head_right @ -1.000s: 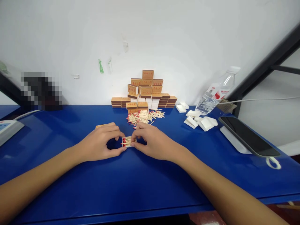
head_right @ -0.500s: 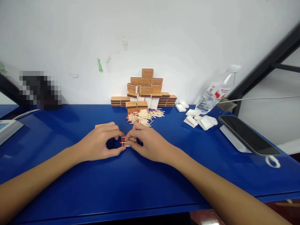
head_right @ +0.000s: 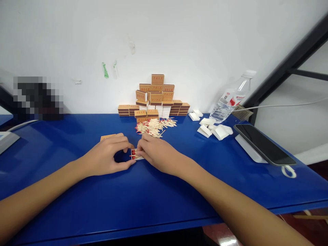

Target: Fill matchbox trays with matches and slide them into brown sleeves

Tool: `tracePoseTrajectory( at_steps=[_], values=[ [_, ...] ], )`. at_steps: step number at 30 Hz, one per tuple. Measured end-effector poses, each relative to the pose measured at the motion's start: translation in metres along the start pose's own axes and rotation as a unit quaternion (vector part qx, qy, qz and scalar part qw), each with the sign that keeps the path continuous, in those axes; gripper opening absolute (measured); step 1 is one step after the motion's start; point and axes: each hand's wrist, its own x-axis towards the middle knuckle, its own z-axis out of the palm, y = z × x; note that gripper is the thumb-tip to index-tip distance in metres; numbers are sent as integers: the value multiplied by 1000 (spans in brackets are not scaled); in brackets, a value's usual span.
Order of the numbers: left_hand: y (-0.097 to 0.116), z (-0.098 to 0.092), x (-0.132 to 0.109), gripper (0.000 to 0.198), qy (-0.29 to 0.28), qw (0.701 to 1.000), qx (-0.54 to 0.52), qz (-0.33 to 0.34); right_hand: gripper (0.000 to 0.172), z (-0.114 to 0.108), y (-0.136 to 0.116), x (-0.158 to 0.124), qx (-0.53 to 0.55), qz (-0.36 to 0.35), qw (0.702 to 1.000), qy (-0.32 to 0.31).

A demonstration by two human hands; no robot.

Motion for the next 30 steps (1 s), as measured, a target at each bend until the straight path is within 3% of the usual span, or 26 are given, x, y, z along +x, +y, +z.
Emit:
tracePoseTrajectory(
  at_steps=[12,21,27,30],
  values=[
    [0,1,2,24,-3,1000,-2,6,15,8,-1,1,23,-22,999,11],
    [2,-1,1,24,-1,1000,0,4,12,-7,-5,-1,8,-1,999,47],
    [3,-2,1,22,2,1000,-3,0,13,-4,-4,-5,-20,4,1000,18],
    [2,-1,2,22,-2,1000,-1,2,13,-8,-4,-7,-25,6,999,32]
  ],
)
